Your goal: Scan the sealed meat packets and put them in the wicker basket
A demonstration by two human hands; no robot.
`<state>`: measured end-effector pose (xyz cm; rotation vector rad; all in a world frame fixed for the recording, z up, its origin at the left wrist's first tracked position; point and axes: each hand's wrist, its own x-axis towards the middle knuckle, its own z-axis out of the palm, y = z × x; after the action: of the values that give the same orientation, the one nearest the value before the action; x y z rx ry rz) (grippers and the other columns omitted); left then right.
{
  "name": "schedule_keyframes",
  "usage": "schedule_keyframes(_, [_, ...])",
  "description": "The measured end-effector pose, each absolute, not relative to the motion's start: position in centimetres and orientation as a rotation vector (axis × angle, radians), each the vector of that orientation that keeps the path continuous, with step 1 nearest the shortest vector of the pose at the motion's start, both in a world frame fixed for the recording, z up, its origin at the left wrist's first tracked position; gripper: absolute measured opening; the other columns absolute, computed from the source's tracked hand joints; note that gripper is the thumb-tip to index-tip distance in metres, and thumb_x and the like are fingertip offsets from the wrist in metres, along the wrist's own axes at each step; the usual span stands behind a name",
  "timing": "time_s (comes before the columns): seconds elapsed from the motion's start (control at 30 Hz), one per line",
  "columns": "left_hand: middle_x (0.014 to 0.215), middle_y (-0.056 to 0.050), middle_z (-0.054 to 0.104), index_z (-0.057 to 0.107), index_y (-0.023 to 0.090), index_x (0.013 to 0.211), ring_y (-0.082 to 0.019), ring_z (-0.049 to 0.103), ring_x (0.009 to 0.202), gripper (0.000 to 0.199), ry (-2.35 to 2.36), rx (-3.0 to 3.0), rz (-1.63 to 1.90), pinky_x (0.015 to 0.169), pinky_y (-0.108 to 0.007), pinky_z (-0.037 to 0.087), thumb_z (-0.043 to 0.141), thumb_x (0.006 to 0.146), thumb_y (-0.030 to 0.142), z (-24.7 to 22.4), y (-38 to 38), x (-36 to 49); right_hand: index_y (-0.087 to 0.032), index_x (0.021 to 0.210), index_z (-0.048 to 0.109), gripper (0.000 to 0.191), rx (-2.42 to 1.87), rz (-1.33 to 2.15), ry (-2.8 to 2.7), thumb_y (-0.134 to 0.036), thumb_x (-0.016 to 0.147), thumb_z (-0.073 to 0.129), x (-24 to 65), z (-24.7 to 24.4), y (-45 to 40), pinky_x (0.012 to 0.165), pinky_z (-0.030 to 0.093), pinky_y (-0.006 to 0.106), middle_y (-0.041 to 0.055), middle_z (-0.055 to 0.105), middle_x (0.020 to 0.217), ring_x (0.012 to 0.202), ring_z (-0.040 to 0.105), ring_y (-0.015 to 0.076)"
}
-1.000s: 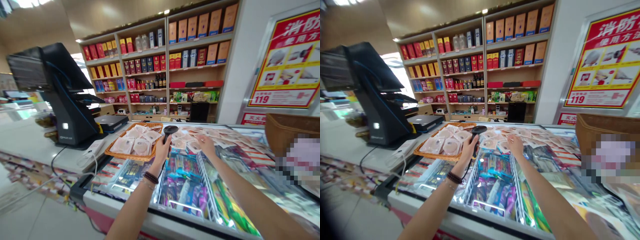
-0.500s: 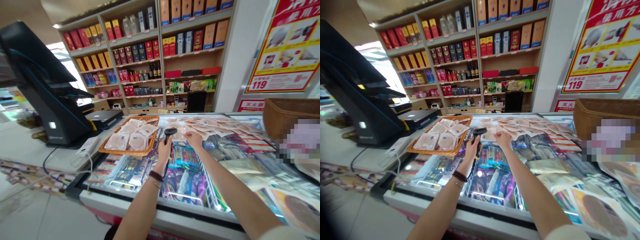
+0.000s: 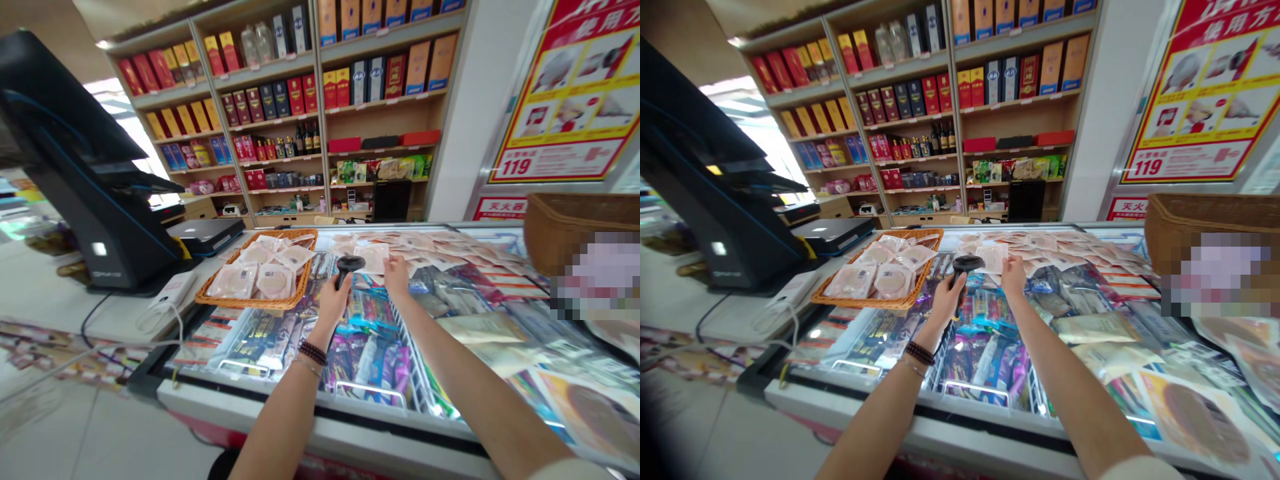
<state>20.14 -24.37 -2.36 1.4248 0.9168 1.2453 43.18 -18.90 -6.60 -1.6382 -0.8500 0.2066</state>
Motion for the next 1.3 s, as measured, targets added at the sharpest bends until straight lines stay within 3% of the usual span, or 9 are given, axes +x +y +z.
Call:
schedule_keyframes(0.2, [0.059, 0.002, 0.060, 0.060, 0.024, 0.073, -0.011, 0.048, 0.041, 0.066, 0.893, 1.425, 1.235, 0.044, -0.025, 0.036, 0.084, 0.086, 0.084, -2.4, -24.4, 20.0, -0.029, 0.102, 0.059, 0.039, -1.626, 0.216, -0.835, -0.067, 0.096, 0.060, 43.2, -6.4, -19.1, 0.091, 0.052, 0.046, 0.0070, 0.074, 0.088, 0.093, 0.071, 0.0347])
schedule_keyframes(0.43, [0.059, 0.001, 0.060, 0.058, 0.025, 0.075, -0.011, 0.048, 0.042, 0.067, 0.854, 1.436, 1.244, 0.044, -0.025, 0.037, 0.080, 0.087, 0.087, -2.9, -24.3, 20.1, -0.029, 0.101, 0.056, 0.036, -1.630, 0.221, -0.800, -0.065, 0.094, 0.058, 42.8, -6.0, -19.3, 0.094, 0.054, 0.049, 0.0097, 0.075, 0.090, 0.096, 0.072, 0.0368])
schedule_keyframes(0.8, [0.058, 0.001, 0.056, 0.058, 0.025, 0.073, -0.010, 0.045, 0.041, 0.074, 0.803, 1.444, 1.174, 0.043, -0.026, 0.033, 0.079, 0.079, 0.095, -2.4, -24.8, 19.8, -0.029, 0.099, 0.055, 0.047, -1.597, 0.171, -0.751, -0.076, 0.094, 0.054, 42.7, -6.0, -19.5, 0.085, 0.052, 0.045, 0.0111, 0.074, 0.091, 0.090, 0.071, 0.0345])
schedule_keyframes(1.07, [0.060, 0.002, 0.059, 0.056, 0.025, 0.073, -0.009, 0.046, 0.041, 0.075, 0.783, 1.426, 1.197, 0.043, -0.025, 0.034, 0.080, 0.078, 0.096, -1.9, -25.0, 19.9, -0.027, 0.101, 0.060, 0.040, -1.620, 0.200, -0.688, -0.066, 0.096, 0.057, 42.2, -5.0, -20.1, 0.097, 0.054, 0.049, 0.0130, 0.076, 0.096, 0.102, 0.072, 0.0366])
schedule_keyframes(1.3, [0.063, 0.002, 0.061, 0.059, 0.024, 0.078, -0.010, 0.050, 0.042, 0.074, 0.807, 1.402, 1.312, 0.043, -0.024, 0.035, 0.081, 0.077, 0.094, 0.8, -23.0, 18.2, -0.029, 0.089, 0.061, 0.035, -1.482, 0.226, -0.480, -0.062, 0.085, 0.072, 42.3, -4.3, -18.5, 0.094, 0.060, 0.050, 0.0066, 0.070, 0.079, 0.096, 0.073, 0.0356])
